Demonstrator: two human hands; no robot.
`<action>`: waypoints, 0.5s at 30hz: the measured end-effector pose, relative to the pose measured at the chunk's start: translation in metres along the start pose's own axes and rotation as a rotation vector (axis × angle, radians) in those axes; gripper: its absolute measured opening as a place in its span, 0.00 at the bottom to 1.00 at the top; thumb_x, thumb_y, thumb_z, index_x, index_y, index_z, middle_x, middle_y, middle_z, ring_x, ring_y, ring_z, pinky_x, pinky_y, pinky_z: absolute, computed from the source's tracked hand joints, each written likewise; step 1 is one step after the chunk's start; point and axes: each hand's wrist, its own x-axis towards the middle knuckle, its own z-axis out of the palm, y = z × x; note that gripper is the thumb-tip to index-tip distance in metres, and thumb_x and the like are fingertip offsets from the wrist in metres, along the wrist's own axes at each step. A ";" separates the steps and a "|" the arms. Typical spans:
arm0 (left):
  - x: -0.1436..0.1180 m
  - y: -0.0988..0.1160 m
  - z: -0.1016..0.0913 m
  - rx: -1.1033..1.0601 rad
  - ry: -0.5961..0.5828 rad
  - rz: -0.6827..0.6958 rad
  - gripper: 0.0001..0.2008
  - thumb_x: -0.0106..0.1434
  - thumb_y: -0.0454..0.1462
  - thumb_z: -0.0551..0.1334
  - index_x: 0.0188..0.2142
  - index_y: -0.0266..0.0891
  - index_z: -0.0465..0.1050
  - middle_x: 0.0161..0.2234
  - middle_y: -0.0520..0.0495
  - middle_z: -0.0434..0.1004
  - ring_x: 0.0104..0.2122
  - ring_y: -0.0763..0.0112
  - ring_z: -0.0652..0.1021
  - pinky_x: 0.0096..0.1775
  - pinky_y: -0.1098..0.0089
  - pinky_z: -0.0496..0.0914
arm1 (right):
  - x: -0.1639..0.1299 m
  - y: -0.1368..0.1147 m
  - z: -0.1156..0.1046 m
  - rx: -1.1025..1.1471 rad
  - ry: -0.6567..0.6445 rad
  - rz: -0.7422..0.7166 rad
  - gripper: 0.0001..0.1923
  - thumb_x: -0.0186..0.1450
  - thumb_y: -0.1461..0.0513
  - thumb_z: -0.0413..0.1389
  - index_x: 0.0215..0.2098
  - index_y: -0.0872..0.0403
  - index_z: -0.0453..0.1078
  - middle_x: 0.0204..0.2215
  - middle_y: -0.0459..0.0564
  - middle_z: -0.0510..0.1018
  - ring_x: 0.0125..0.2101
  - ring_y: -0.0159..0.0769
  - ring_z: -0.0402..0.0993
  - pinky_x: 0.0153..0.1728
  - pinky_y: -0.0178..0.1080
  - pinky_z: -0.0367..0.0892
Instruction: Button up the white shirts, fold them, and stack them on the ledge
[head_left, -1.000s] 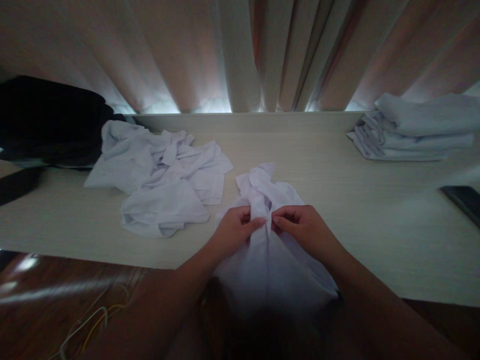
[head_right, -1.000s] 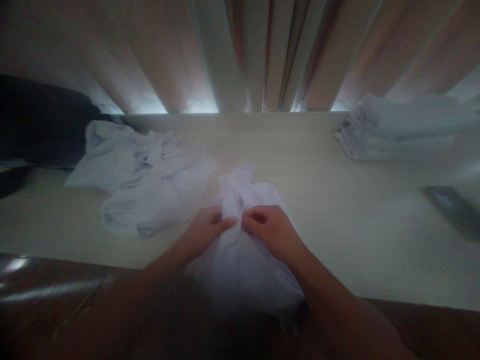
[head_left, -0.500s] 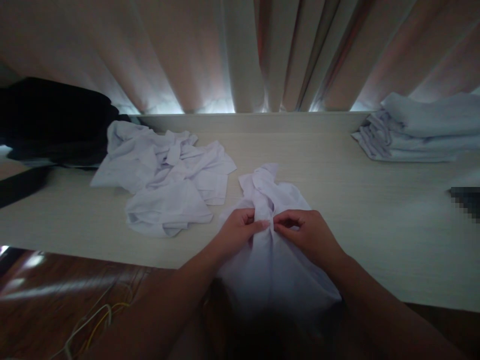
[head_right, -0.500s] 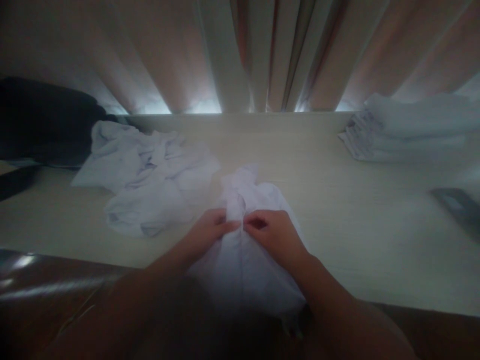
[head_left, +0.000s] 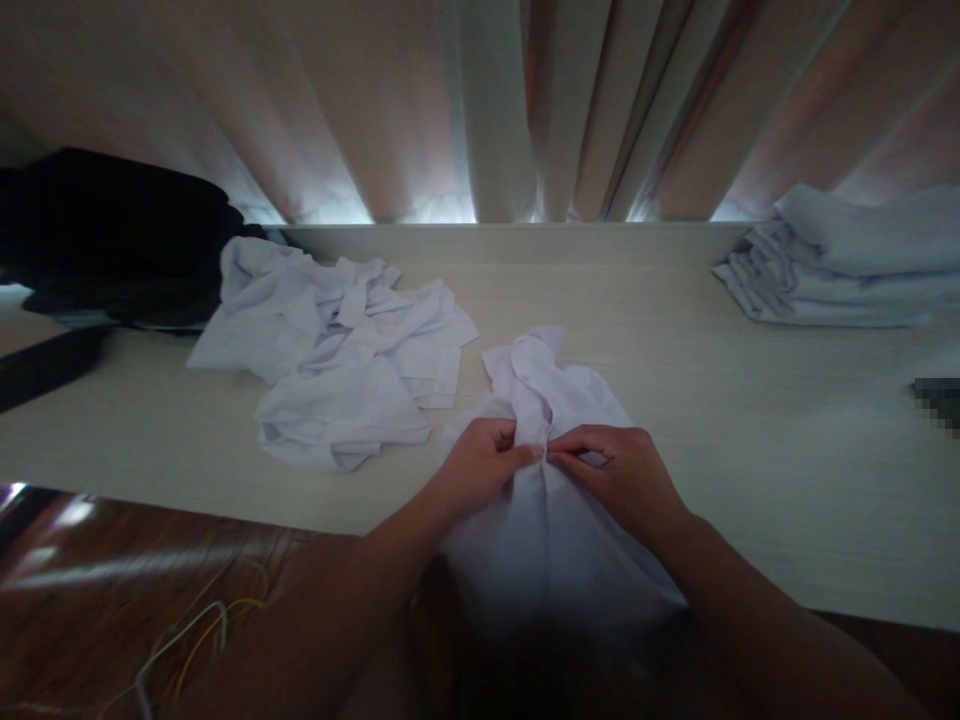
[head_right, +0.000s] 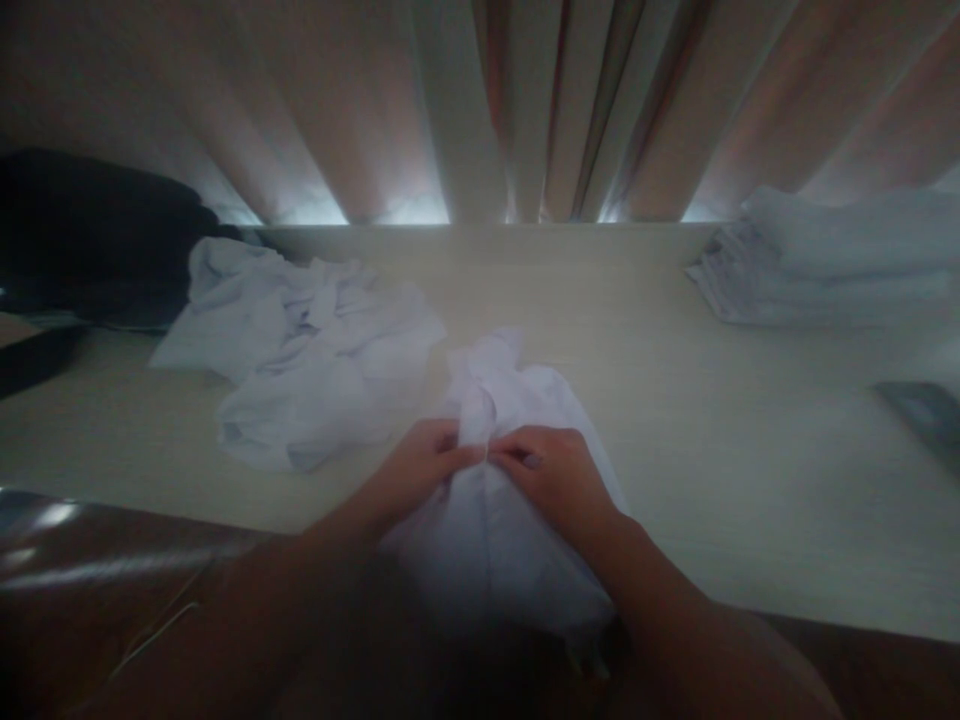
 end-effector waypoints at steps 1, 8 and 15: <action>0.000 0.000 0.000 0.032 0.003 -0.003 0.14 0.60 0.45 0.63 0.27 0.36 0.73 0.22 0.53 0.70 0.22 0.73 0.69 0.25 0.73 0.60 | 0.000 0.000 0.000 -0.015 -0.004 -0.016 0.05 0.64 0.61 0.61 0.34 0.49 0.81 0.33 0.45 0.85 0.34 0.39 0.81 0.41 0.40 0.70; -0.003 0.002 0.000 0.313 0.065 0.062 0.18 0.61 0.42 0.63 0.19 0.38 0.65 0.18 0.56 0.62 0.22 0.74 0.65 0.26 0.72 0.54 | -0.002 0.000 -0.001 -0.149 -0.043 -0.100 0.07 0.66 0.60 0.59 0.36 0.50 0.80 0.35 0.47 0.85 0.36 0.40 0.80 0.41 0.41 0.70; -0.008 0.005 0.004 0.479 0.107 0.054 0.20 0.63 0.43 0.60 0.17 0.39 0.64 0.17 0.53 0.65 0.22 0.72 0.67 0.28 0.70 0.55 | -0.003 -0.001 -0.001 -0.197 -0.065 -0.118 0.07 0.67 0.61 0.59 0.36 0.50 0.80 0.36 0.47 0.85 0.37 0.39 0.81 0.42 0.40 0.70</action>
